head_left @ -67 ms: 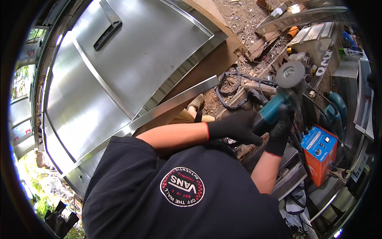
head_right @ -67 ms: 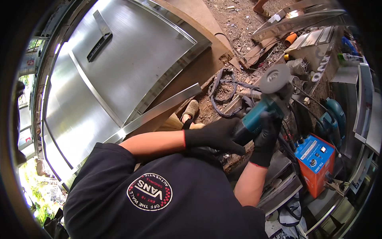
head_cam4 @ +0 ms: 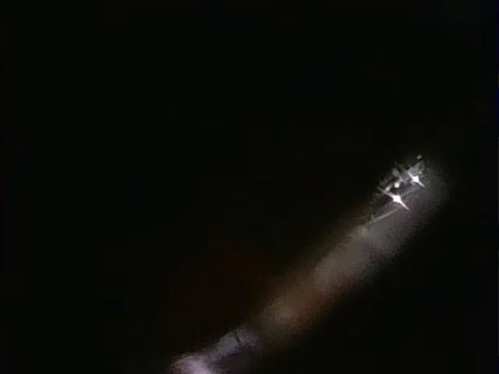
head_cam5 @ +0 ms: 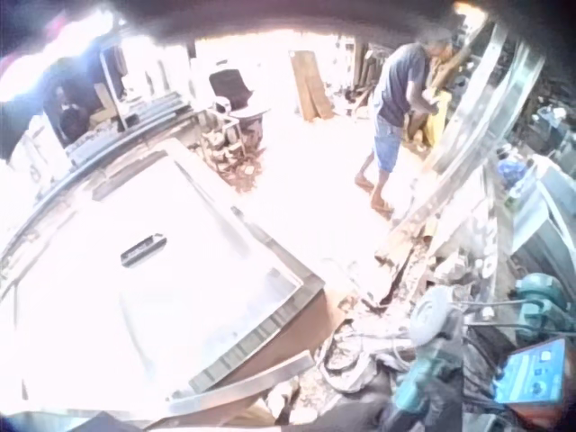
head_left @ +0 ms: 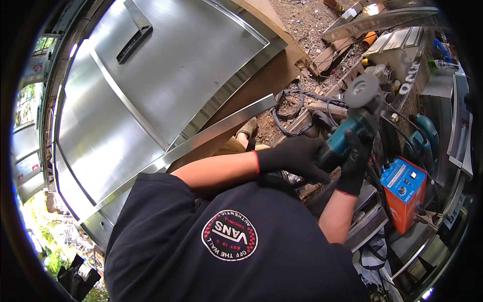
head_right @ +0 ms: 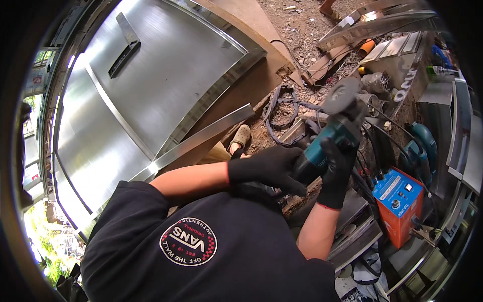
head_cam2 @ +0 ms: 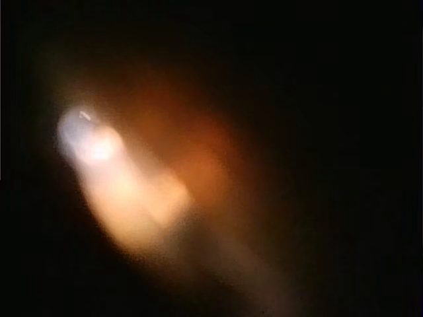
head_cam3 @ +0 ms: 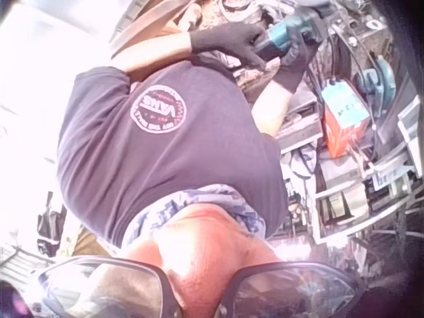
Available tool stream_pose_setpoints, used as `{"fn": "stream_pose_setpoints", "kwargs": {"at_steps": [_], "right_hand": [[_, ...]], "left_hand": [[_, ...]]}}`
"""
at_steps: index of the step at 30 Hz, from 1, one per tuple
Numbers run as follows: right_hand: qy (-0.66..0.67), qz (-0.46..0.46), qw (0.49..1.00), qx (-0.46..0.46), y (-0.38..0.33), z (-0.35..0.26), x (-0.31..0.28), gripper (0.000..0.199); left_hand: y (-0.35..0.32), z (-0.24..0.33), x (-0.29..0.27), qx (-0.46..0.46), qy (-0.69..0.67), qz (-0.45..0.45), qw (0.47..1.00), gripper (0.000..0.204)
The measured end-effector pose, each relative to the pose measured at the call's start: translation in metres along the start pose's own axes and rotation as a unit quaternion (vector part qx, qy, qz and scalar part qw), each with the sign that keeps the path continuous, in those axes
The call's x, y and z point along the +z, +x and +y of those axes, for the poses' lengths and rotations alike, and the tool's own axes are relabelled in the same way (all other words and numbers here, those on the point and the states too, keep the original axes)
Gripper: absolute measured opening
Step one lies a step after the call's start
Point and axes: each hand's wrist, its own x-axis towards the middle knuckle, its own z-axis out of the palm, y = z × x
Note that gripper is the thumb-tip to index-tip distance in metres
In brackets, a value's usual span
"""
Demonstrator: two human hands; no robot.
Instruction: The person positions a large stainless steel sheet on a wooden jig, marks a line along a metal bar with a pencil, and then uses an angle grinder to cut the sheet along the marked line. A coworker assists by holding the sheet steady during the process.
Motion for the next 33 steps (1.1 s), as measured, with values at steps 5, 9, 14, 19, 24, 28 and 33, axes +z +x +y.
{"fn": "stream_pose_setpoints", "kwargs": {"at_steps": [5,9,14,19,24,28,33], "right_hand": [[-0.189,-0.017,0.981,0.033,0.017,-0.029,0.003,0.100],[-0.292,-0.070,0.954,0.020,0.030,-0.051,-0.012,0.109],[-0.389,-0.170,0.904,-0.042,0.037,-0.070,0.010,0.115],[-0.465,-0.250,0.849,0.005,0.026,-0.092,0.053,0.110],[-0.517,-0.293,0.805,-0.012,0.023,-0.099,0.081,0.105],[-0.564,-0.300,0.766,-0.077,0.029,-0.092,0.088,0.103],[-0.583,-0.304,0.737,-0.155,0.035,-0.071,0.091,0.104]], "left_hand": [[-0.044,-0.031,-0.077,0.051,0.356,0.311,0.880,0.069],[-0.068,-0.059,-0.109,-0.145,0.389,0.228,0.881,0.039],[-0.070,-0.052,-0.117,-0.187,0.320,0.204,0.906,0.024],[-0.074,-0.056,-0.117,-0.152,0.323,0.237,0.904,0.015],[-0.071,-0.071,-0.113,-0.131,0.334,0.264,0.895,0.012],[-0.074,-0.067,-0.121,-0.126,0.341,0.236,0.901,0.012],[-0.076,-0.066,-0.120,-0.114,0.336,0.239,0.904,0.012]]}}
